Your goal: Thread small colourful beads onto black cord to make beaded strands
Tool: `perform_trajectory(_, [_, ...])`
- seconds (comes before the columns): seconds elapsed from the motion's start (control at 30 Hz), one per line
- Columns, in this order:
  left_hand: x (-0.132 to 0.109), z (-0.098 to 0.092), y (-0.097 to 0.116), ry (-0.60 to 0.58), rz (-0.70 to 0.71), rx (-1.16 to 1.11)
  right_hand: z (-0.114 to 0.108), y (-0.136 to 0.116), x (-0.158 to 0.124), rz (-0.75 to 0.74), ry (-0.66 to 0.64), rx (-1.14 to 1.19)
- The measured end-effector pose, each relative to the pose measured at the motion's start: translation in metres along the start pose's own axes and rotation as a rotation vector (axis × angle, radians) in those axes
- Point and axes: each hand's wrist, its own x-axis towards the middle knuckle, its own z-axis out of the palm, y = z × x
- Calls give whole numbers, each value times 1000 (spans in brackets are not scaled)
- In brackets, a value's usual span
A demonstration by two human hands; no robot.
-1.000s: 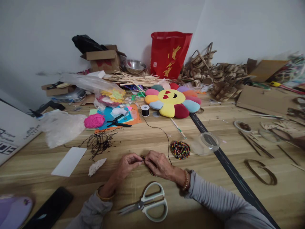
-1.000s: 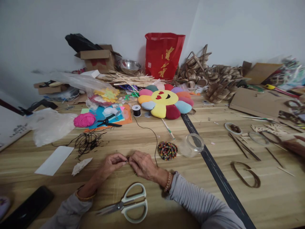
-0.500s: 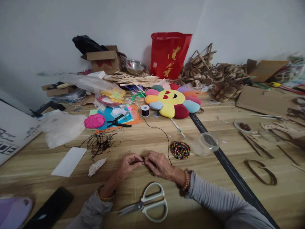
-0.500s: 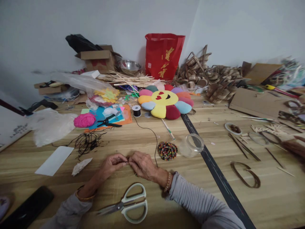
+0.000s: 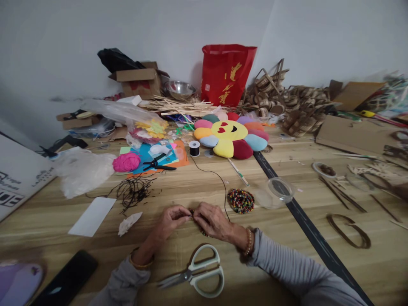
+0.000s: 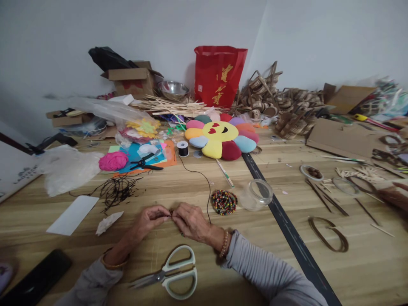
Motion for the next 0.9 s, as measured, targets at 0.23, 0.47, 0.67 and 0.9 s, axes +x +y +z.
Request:
perform_trajectory(0.23, [-1, 1, 4, -6, 9, 18, 0, 1, -1, 5, -9, 1])
perform_trajectory(0.47, [-2, 2, 5, 0, -6, 1, 1, 2, -1, 4, -1, -15])
perform_trajectory(0.67, [-3, 2, 6, -10, -7, 13, 3, 4, -2, -2, -1, -9])
perform_trajectory(0.9, [-1, 2, 2, -8, 19, 16, 0, 2, -1, -15, -9, 1])
